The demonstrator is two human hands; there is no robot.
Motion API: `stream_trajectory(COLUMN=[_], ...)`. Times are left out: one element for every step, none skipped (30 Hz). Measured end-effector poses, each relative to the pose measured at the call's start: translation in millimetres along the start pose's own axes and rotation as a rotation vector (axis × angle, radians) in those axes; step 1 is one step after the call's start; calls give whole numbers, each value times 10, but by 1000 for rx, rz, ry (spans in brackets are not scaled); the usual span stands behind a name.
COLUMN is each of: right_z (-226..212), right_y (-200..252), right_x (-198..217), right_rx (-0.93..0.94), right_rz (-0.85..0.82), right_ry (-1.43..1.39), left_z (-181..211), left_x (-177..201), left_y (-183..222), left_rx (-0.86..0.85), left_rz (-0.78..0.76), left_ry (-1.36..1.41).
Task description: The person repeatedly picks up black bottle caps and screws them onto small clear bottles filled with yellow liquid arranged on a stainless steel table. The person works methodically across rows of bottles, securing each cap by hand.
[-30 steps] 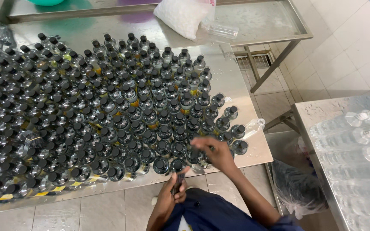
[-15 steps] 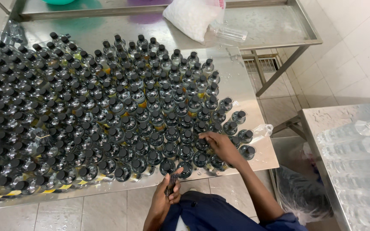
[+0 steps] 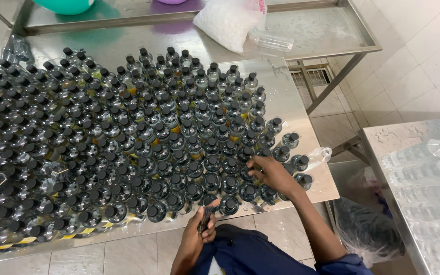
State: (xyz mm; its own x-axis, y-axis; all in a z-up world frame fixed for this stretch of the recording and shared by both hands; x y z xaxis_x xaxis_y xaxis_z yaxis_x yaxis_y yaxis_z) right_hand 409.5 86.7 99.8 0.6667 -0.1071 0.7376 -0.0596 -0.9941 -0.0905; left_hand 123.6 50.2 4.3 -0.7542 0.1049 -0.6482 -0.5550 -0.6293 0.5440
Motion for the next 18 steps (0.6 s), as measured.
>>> stream_trajectory(right_z=[-10, -25, -40, -42, -14, 22, 21, 20, 20, -17, -118, -224, -379, -550, -715, -873, -1058, -1259], right_y=[11, 4, -1, 23, 51, 85, 97, 114, 132, 142, 143, 150, 156, 184, 211, 254, 297, 332], right_x=[-21, -44, -64, -54, -54, -46, -52, -44, -36, -79, -69, -63, -114, -152, -186, -229, -330, -428], right_rx=[-2, 11, 24, 24, -14, -53, -54, -58, -61, -62, 35, 133, 132, 145, 159, 154, 167, 185], right_rz=[1, -16, -33, -27, -38, -49, -43, -22, 0, 6, 90, 175, 182, 203, 223, 233, 139, 44], right_ry=[-1, 37, 75, 74, 85, 97, 99, 100, 102, 102, 145, 187, 187, 31, -124, -122, -279, -436], left_z=[9, 34, 59, 92, 119, 134, 136, 131, 125, 118, 105, 101, 107, 99, 88, 87, 73, 72], left_x=[-5, -7, -12, -21, -32, -49, -23, -9, 3, 7, 4, 0, -16, -22, -31, -81, -138, -192], left_y=[15, 7, 2, 10, 17, 16, -8, -26, -44, -66, -88, -109, -126, -139, -153, -132, -108, -86], left_rx=[2, 2, 2, 1, 9, 16, 17, 27, 37, 37, 52, 68, 68, 68, 68, 73, 83, 89], left_rz=[0, 12, 25, 22, 19, 14, 9, -8, -25, -30, -39, -47, -50, -44, -38, -44, -62, -80], left_ry=[-2, -8, -14, -19, -20, -19, -23, -3, 18, 13, 45, 75, 69, 72, 75, 67, -10, -89])
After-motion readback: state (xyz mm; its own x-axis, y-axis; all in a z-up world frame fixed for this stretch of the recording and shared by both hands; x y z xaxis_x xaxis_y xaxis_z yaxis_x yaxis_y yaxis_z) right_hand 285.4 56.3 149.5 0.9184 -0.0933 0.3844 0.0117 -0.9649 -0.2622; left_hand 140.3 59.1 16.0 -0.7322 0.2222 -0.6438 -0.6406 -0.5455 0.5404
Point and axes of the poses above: each hand's wrist, its own y-axis away from the middle knuckle, its own x-axis out of the back of the hand, z = x × y, the point moved 7 cm from there along -y, towards the middle knuckle, and after that the axes turned 10 degrees about z, right-handed, at the moved point
